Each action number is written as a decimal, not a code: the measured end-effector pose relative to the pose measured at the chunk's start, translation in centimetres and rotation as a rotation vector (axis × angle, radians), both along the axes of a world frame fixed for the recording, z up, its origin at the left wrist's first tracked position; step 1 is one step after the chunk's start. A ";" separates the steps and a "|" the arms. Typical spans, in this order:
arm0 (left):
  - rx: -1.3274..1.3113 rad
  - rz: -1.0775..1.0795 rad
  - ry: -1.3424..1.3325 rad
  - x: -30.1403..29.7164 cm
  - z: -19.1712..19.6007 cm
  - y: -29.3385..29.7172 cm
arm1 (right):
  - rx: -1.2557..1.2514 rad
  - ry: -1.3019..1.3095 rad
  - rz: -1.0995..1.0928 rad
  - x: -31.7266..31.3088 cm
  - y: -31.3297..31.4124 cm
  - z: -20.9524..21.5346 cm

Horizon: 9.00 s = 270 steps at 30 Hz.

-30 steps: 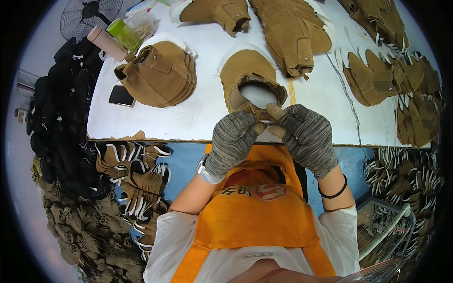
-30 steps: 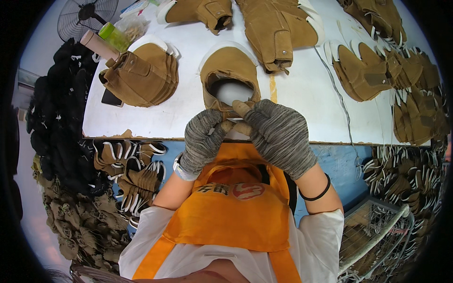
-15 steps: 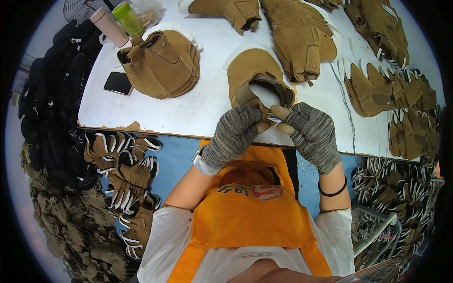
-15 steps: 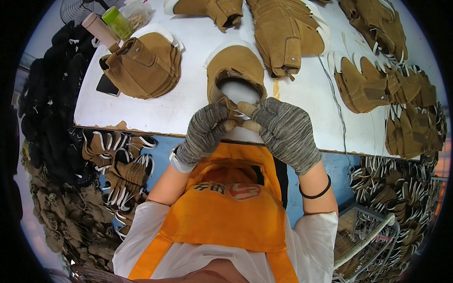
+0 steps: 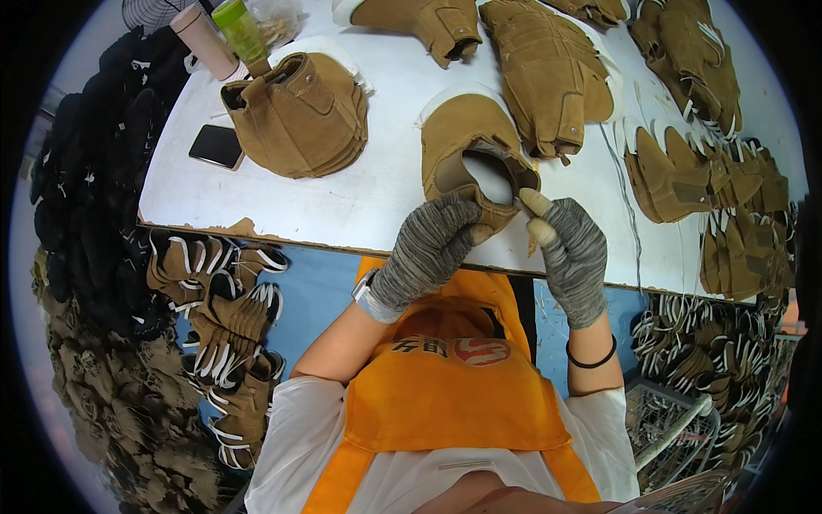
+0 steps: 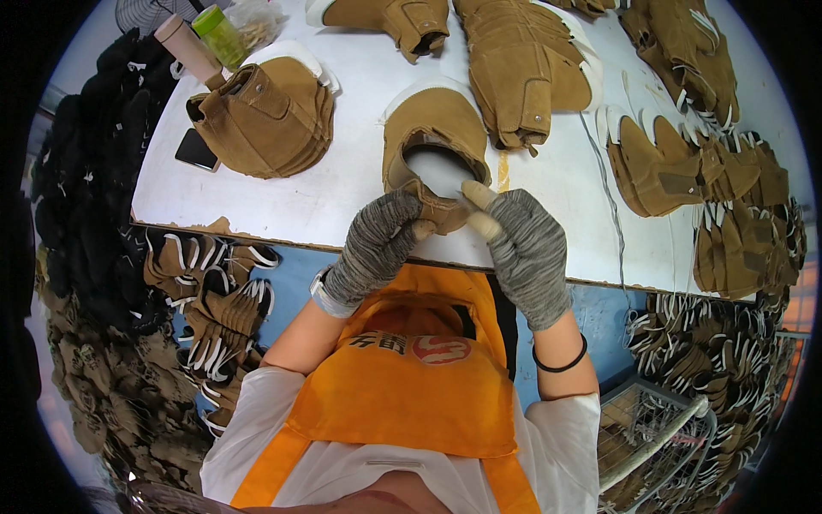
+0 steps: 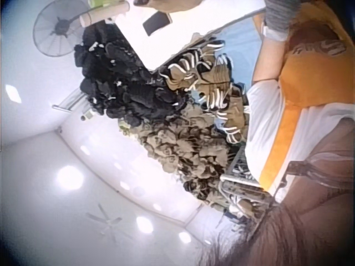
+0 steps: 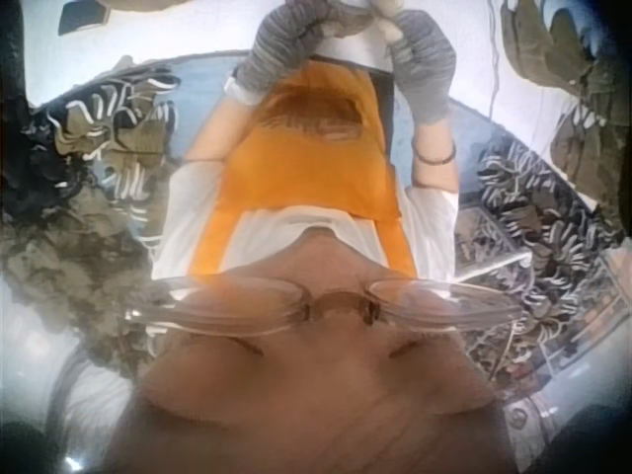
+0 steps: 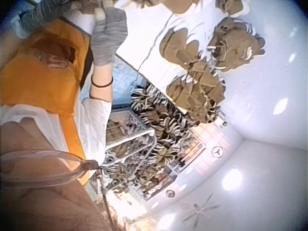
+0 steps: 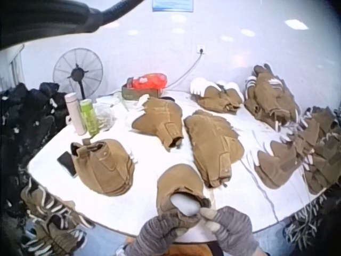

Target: The person picks up and trims various brown boot components using small snips, including trimming the edges and pulling away loose threads from multiple pieces on a workspace.

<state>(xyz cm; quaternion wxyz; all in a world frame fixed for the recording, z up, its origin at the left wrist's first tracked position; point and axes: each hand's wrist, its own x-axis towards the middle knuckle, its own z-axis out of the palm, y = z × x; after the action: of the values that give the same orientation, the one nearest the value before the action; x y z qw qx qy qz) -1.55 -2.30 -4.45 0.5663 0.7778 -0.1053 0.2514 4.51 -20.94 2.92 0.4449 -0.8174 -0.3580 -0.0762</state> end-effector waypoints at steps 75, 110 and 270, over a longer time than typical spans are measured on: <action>-1.395 -0.335 -0.118 -2.2 2.6 3.9 | 0.626 0.898 0.062 -0.1 1.2 -3.9; 0.180 0.328 -0.038 -2.8 7.5 0.7 | 0.371 0.138 -0.211 -0.1 3.0 -1.1; 0.059 0.567 -0.347 3.8 10.4 18.8 | 0.452 -0.280 -0.430 25.8 13.8 6.6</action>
<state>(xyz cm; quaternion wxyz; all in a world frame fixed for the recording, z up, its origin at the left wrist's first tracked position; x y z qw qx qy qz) 2.24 16.47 5.94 0.4246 0.7380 0.0130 0.5243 30.36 -7.13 9.52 0.5353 -0.7363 -0.2093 -0.3571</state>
